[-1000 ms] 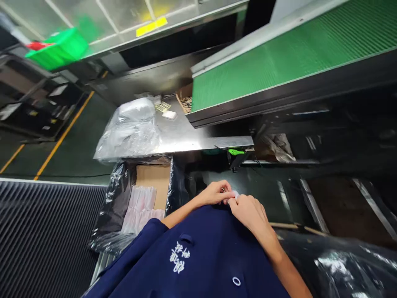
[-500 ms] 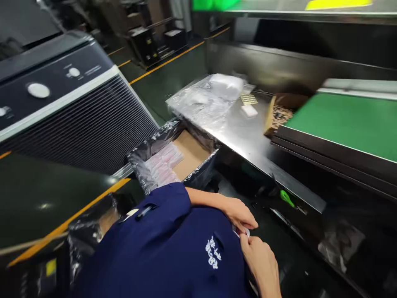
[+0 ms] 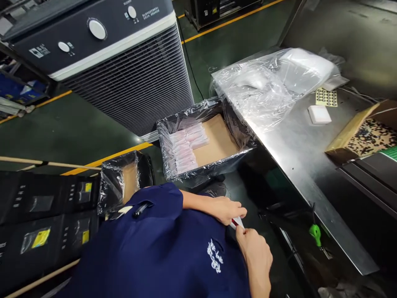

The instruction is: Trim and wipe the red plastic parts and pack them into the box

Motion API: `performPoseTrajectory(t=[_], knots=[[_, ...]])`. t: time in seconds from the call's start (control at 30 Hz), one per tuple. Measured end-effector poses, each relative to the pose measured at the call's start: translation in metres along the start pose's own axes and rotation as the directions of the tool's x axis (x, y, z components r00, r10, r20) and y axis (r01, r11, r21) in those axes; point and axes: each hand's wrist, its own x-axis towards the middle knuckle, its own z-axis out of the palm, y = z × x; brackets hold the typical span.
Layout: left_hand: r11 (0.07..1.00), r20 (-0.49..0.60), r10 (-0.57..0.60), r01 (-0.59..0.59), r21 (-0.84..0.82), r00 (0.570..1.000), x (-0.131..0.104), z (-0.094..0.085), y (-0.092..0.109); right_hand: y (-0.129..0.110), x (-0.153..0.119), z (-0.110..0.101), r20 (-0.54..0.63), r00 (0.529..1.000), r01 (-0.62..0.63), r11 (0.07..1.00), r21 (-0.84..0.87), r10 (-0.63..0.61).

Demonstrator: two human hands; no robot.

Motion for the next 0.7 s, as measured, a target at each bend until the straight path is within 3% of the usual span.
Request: performPoseTrajectory(t=[0.1,0.27,0.33,0.43,0.47,0.53,0.6,0.63,0.7], knots=[[0.989,-0.034,0.046,-0.05,-0.136,0.998,-0.013,-0.013,-0.012,-0.011,0.006,-0.006,-0.013,1.0,0.018,1.0,0.01,-0.018],[0.896,-0.151,0.215,-0.257,-0.363,0.965,-0.013,-0.028,-0.058,-0.018,0.018,-0.016,0.018,0.96,0.264,0.923,0.281,-0.28],[0.791,-0.209,0.311,-0.375,-0.484,0.927,-0.008,-0.026,-0.074,-0.02,0.024,-0.025,0.062,0.932,0.296,0.852,0.433,-0.356],[0.493,-0.353,0.393,-0.518,-0.699,0.849,-0.004,-0.019,-0.083,-0.026,0.032,-0.046,0.142,0.903,0.219,0.719,0.66,-0.405],[0.41,-0.408,0.357,-0.534,-0.74,0.84,-0.005,-0.019,-0.084,-0.03,0.034,-0.056,0.096,0.912,0.203,0.643,0.739,-0.398],[0.323,-0.496,0.206,-0.537,-0.779,0.843,-0.009,-0.023,-0.086,-0.04,0.036,-0.075,-0.139,0.944,0.256,0.397,0.882,-0.299],[0.264,-0.506,0.032,-0.496,-0.827,0.862,-0.014,-0.033,-0.093,-0.054,0.038,-0.094,-0.355,0.931,0.363,0.112,0.925,-0.08],[0.225,-0.482,-0.046,-0.461,-0.858,0.875,-0.016,-0.039,-0.1,-0.061,0.04,-0.102,-0.408,0.913,0.408,0.012,0.913,0.027],[0.146,-0.402,-0.183,-0.38,-0.913,0.897,-0.017,-0.052,-0.12,-0.072,0.048,-0.111,-0.432,0.886,0.44,-0.012,0.898,0.168]])
